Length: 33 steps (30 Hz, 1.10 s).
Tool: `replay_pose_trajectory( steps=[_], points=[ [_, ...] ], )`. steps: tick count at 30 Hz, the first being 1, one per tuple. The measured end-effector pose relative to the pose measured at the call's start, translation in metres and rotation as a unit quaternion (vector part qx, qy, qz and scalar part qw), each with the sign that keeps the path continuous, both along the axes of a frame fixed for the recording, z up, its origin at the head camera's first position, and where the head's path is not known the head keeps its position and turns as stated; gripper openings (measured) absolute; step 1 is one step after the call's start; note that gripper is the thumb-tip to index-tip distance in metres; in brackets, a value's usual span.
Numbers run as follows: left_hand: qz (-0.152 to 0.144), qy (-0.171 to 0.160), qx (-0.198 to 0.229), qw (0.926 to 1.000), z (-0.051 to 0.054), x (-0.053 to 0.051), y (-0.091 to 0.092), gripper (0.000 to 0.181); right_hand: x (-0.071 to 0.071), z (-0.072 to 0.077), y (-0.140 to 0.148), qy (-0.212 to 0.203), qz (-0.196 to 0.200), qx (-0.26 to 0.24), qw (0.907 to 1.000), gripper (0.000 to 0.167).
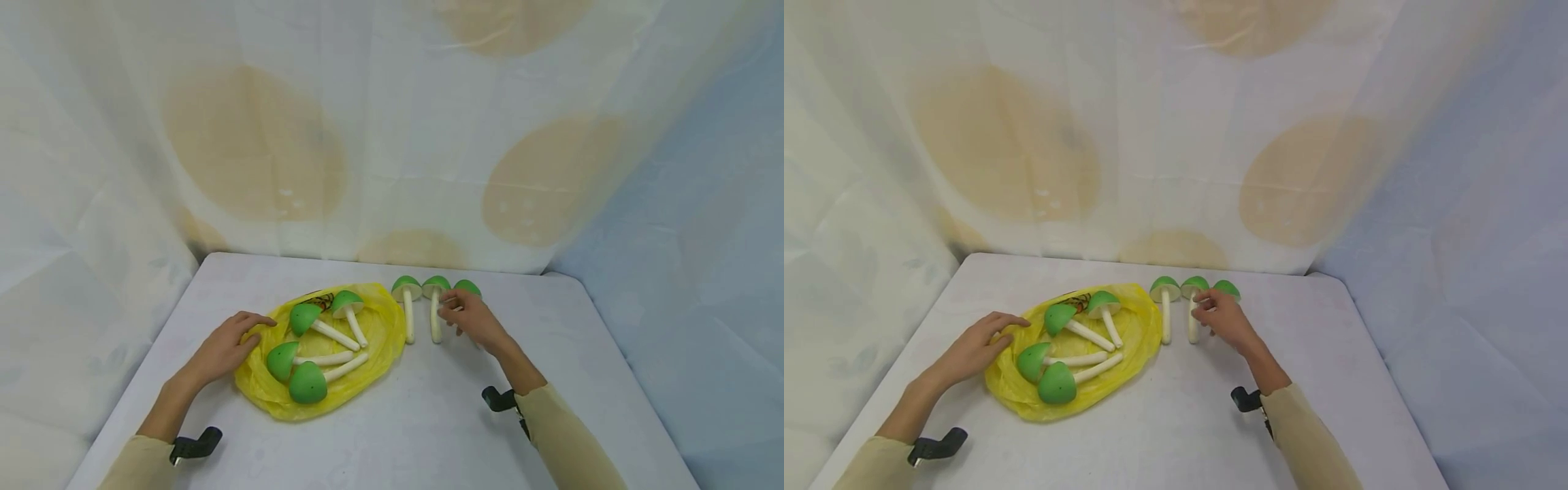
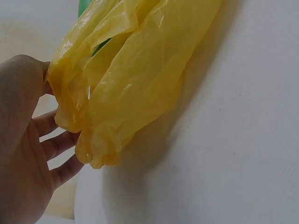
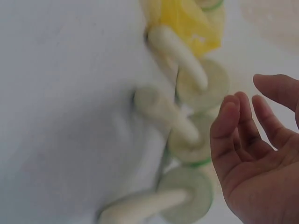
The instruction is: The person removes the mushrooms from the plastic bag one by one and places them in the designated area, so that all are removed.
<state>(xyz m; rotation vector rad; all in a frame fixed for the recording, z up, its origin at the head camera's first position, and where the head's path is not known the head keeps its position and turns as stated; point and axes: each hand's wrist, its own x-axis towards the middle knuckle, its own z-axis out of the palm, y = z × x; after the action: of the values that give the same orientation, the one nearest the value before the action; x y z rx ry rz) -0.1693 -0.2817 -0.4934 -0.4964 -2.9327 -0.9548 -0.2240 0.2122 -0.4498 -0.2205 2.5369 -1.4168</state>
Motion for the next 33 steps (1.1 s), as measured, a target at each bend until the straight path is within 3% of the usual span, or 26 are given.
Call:
replay_pose_trajectory(
  steps=[7, 11, 21, 33],
  points=[
    [0.0, 0.007, 0.003, 1.0, -0.002, 0.0, 0.0, 0.029, 0.002, 0.018, -0.057, -0.026, 0.115, 0.002, 0.993, 0.035],
    [0.002, 0.007, -0.001, 1.0, -0.003, 0.0, -0.001, 0.029, 0.003, 0.021, -0.082, -0.057, 0.149, -0.014, 0.9872, 0.032],
    [0.005, 0.0, -0.001, 1.0, -0.002, 0.0, 0.0, 0.029, -0.011, 0.004, -0.118, -0.143, 0.159, -0.031, 0.9763, 0.041],
    [0.003, -0.006, -0.001, 1.0, 0.0, -0.002, -0.001, 0.029, -0.024, -0.021, -0.133, -0.165, 0.158, -0.02, 0.9733, 0.043]
  ],
)
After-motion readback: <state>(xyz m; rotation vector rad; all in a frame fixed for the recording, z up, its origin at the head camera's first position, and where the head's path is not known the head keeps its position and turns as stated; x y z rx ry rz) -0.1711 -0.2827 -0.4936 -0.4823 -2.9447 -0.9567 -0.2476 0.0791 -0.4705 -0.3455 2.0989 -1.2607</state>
